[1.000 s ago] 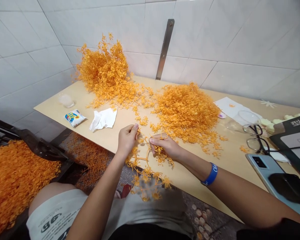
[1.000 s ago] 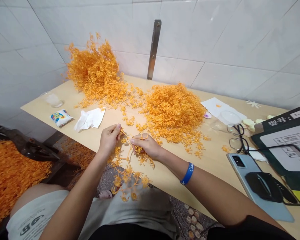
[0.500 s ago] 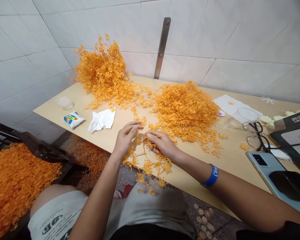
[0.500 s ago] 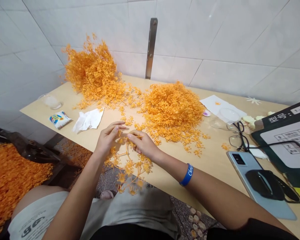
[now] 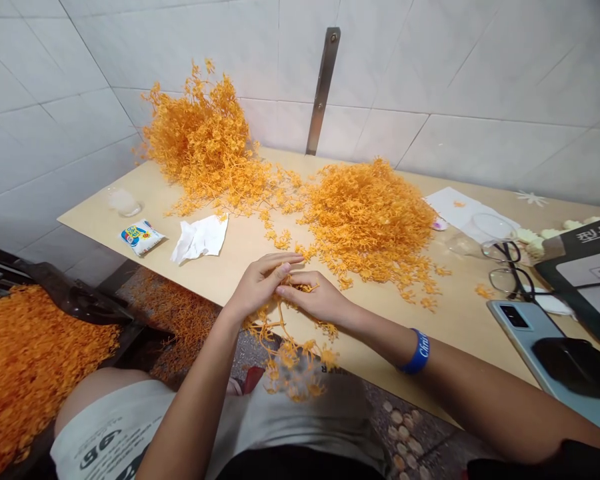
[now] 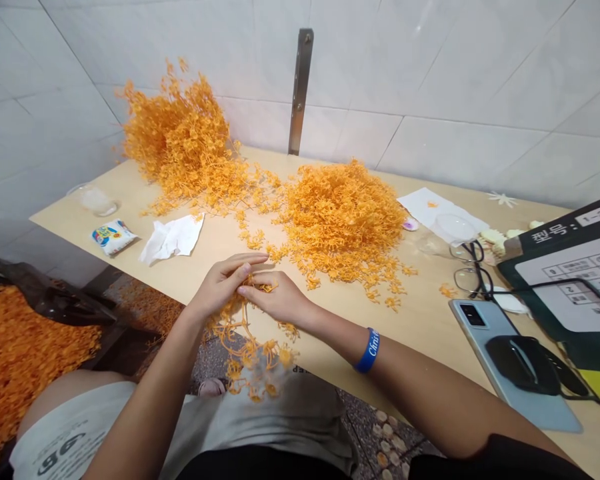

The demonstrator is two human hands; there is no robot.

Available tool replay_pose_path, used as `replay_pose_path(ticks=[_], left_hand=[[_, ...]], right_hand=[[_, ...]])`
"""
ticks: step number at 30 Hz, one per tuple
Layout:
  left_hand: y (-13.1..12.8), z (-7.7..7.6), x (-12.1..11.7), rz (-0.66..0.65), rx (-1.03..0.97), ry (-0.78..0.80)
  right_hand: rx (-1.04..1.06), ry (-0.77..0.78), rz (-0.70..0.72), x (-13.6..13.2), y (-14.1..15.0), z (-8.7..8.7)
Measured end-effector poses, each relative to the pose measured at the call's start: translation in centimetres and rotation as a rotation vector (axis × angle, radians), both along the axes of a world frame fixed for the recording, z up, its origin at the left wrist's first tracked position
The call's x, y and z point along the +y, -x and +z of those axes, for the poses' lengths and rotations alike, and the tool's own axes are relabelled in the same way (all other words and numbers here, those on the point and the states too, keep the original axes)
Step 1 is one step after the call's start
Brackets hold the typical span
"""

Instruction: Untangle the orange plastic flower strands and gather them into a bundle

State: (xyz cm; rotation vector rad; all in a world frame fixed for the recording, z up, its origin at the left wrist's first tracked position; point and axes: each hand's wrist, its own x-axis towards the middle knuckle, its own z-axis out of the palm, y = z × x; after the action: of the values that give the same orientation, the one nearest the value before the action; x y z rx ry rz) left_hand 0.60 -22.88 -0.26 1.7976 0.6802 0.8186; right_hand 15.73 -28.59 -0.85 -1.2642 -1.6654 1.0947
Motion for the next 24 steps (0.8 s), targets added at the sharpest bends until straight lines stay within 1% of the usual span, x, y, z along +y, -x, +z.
replay_pose_path(ticks=[3, 7, 10, 13, 16, 21, 24], left_hand=[[0.14, -0.17, 0.00, 0.027, -0.021, 0.066], [0.26, -0.34, 0.00, 0.019, -0.093, 0.080], [0.16, -0.21, -0.07, -0.007, -0.111, 0.055], [0.01, 0.06, -0.14, -0.025, -0.076, 0.012], [0.02, 0.23, -0.12, -0.055, -0.049, 0.006], [0.34, 0.15, 0.09, -0.146, -0.023, 0.024], [0.47, 0.09, 0.18, -0.168, -0.047, 0.047]], right_hand=[[-0.043, -0.025, 0.004, -0.10, -0.23, 0.01], [-0.046, -0.048, -0.036, -0.13, -0.18, -0.06], [-0.041, -0.063, -0.046, -0.07, -0.06, -0.31], [-0.057, -0.074, -0.033, -0.04, -0.09, -0.61], [-0.072, -0.079, -0.036, -0.14, -0.13, -0.77], [-0.059, -0.113, -0.029, -0.38, 0.02, -0.35], [-0.028, -0.166, -0.028, -0.38, 0.07, 0.02]])
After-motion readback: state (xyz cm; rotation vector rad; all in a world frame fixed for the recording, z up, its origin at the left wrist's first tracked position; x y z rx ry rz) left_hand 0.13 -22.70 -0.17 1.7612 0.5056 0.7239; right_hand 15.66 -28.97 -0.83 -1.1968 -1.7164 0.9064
